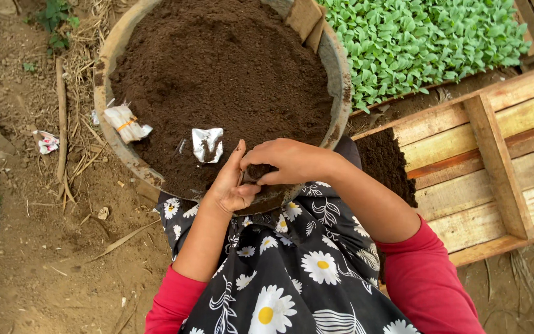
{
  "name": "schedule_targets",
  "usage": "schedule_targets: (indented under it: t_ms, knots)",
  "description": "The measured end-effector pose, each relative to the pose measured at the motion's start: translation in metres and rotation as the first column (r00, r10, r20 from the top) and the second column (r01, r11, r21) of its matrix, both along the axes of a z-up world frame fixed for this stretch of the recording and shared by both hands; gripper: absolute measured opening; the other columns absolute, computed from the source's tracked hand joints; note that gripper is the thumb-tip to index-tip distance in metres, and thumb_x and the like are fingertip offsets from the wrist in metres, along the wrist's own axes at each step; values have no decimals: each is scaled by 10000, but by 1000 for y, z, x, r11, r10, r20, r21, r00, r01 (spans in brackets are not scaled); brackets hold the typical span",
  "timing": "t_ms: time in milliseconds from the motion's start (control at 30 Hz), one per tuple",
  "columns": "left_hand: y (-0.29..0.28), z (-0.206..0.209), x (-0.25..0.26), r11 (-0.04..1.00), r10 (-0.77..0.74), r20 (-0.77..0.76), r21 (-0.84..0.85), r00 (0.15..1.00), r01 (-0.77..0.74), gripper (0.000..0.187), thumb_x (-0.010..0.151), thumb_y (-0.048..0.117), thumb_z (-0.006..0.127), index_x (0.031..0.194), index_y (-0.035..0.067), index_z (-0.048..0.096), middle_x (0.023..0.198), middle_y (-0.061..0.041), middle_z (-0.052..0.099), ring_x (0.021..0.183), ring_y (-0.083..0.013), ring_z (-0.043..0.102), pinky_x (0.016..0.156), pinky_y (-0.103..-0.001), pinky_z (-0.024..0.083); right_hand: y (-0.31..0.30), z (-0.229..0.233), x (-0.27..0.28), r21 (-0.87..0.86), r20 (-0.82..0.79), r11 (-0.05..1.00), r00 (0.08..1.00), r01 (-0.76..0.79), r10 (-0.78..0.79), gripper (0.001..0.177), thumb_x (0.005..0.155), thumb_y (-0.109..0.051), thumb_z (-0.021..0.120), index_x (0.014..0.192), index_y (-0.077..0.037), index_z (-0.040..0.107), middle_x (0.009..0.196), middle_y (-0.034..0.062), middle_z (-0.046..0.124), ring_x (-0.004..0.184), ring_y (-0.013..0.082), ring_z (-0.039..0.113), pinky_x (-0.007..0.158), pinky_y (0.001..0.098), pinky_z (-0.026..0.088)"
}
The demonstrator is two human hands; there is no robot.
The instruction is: The person scoops soil from a large basin and fills small white seed pouches by hand. They then place the filled pouches into a wooden crate next to the basin.
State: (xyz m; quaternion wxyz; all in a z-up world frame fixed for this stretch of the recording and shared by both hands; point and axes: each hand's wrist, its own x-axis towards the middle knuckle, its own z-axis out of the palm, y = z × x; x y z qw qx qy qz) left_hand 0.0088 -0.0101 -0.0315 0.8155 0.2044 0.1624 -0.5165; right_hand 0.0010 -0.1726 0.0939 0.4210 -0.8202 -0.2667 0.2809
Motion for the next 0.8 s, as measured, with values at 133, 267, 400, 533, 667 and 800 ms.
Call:
schedule_targets:
  t_ms: [133,267,400,533,667,800]
  knots:
    - [-9,26,-3,957,-96,139,284,986,53,500,823,487,502,896,-2,579,679,-216,591,226,-59,297,178,-75,204,-19,12,-13,-13,8,996,996,92,-92,317,814,-72,537,1123,-11,503,1055,224,553,1054,420,486,860,540,399]
    - [-11,45,-4,818,-222,436,570,872,-76,368,874,312,460,1081,12,514,786,-232,578,256,-54,325,190,-108,190,-61,-4,-40,-33,42,966,966,258,-256,362,832,-144,550,1176,-64,471,1097,174,550,1070,369,492,852,502,423]
    - [14,26,10,591,-343,721,664,602,-458,199,981,231,386,1086,103,498,873,-189,592,377,-166,508,275,-146,350,-111,-5,-81,-23,116,893,889,449,-444,350,839,-144,554,1158,-15,486,1102,203,552,1077,374,492,858,498,429]
    - [21,31,7,217,-582,746,526,323,-822,110,966,100,494,1030,30,549,861,-76,608,589,-114,544,574,-244,443,-163,-39,-128,-30,234,797,780,603,-581,265,788,-149,589,1046,-116,538,1038,47,606,901,228,569,727,338,414]
    - [45,17,10,-35,-985,161,164,61,-986,232,1017,165,694,1035,-55,621,896,-222,520,674,-334,545,606,-408,442,-198,-60,-185,-205,99,557,583,805,-806,166,816,-168,578,982,-154,572,917,-13,616,774,151,563,632,287,395]
    - [71,-17,24,-187,-977,-124,117,173,-975,377,1033,396,742,979,37,640,934,-151,508,818,-295,520,686,-371,418,-225,-98,-234,-416,-66,169,156,894,-986,201,820,-155,566,1017,-184,592,958,2,632,807,159,567,682,275,409]
